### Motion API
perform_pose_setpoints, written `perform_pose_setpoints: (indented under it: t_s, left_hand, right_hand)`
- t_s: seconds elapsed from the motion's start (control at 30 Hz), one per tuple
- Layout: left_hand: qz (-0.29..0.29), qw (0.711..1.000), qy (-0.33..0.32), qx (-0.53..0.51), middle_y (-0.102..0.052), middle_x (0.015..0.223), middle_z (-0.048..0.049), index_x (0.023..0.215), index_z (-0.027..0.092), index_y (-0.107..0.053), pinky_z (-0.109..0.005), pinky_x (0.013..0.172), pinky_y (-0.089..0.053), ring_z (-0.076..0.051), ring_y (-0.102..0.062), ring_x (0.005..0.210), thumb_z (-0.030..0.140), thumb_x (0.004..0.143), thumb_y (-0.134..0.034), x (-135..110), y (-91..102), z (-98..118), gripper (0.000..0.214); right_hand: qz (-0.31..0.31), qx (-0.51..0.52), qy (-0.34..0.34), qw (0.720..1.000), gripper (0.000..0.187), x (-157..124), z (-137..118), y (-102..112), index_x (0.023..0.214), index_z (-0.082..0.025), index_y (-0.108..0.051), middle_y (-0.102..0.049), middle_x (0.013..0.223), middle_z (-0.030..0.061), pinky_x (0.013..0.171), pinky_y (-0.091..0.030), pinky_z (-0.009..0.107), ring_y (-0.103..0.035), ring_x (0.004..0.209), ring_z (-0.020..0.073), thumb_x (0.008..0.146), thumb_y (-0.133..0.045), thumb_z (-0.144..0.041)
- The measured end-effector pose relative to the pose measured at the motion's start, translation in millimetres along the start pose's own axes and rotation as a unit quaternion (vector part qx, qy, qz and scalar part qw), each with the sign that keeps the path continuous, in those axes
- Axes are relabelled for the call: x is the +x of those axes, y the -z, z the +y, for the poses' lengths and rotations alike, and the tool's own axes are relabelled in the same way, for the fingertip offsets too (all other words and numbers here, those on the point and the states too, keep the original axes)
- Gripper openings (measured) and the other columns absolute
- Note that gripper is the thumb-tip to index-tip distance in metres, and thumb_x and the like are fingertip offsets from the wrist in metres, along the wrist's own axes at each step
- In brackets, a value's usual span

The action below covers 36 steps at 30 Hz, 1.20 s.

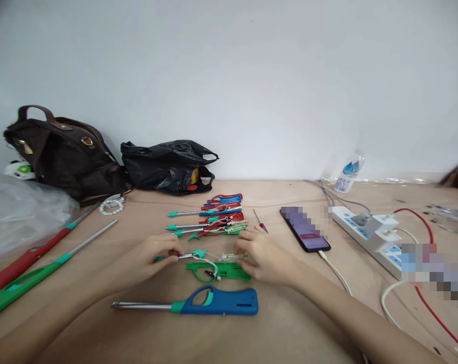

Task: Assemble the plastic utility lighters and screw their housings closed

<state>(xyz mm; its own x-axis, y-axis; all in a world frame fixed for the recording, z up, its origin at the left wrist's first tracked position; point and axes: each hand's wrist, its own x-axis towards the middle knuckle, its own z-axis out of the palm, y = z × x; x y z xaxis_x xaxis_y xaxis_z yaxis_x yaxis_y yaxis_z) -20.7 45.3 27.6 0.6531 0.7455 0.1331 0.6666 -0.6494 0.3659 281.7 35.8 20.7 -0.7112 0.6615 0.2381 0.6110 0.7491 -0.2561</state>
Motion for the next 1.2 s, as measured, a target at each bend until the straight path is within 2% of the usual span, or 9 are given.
perform_pose_setpoints:
  t_s: [0.33, 0.73, 0.97, 1.2]
  left_hand:
    - [-0.034, 0.999, 0.021, -0.004, -0.065, 0.082, -0.0029, 0.079, 0.018, -0.063, -0.026, 0.067, -0.042, -0.018, -0.057, 0.076, 0.020, 0.086, -0.046, 1.5, -5.5, 3.7, 0.018]
    - [-0.020, 1.000, 0.000, 0.009, -0.063, 0.074, -0.0013, 0.073, 0.019, -0.060, -0.024, 0.058, -0.039, -0.017, -0.055, 0.066, 0.017, 0.080, -0.046, 1.7, -13.6, -0.7, 0.015]
    - [-0.013, 1.000, -0.005, 0.013, -0.062, 0.074, -0.0004, 0.073, 0.019, -0.059, -0.024, 0.058, -0.039, -0.017, -0.056, 0.065, 0.013, 0.076, -0.047, 0.9, -19.0, -6.5, 0.014]
    - [-0.025, 0.996, 0.003, 0.086, -0.062, 0.079, -0.0018, 0.072, 0.019, -0.058, -0.026, 0.060, -0.038, -0.019, -0.057, 0.070, 0.011, 0.078, -0.048, 1.2, -14.4, 4.5, 0.015]
  right_hand:
    - [-0.054, -0.040, 0.003, 0.998, 0.007, 1.1, -7.4, -6.1, 0.079, -0.018, -0.054, -0.060, 0.087, 0.0045, 0.074, -0.041, 0.033, -0.055, 0.083, 0.0192, 0.077, -0.058, -0.013]
    - [-0.053, -0.085, 0.011, 0.995, 0.004, 0.9, -4.8, -14.4, 0.080, -0.018, -0.056, -0.061, 0.089, 0.0056, 0.076, -0.042, 0.036, -0.055, 0.085, 0.0209, 0.079, -0.059, -0.016]
    - [-0.052, -0.100, 0.017, 0.994, 0.014, 1.0, -6.5, -15.1, 0.086, -0.020, -0.056, -0.061, 0.089, 0.0051, 0.076, -0.042, 0.034, -0.055, 0.085, 0.0212, 0.075, -0.060, -0.012]
    - [-0.055, -0.117, 0.017, 0.991, 0.014, 0.9, -8.0, -15.7, 0.087, -0.020, -0.056, -0.062, 0.091, 0.0061, 0.076, -0.042, 0.035, -0.055, 0.087, 0.0221, 0.076, -0.060, -0.012]
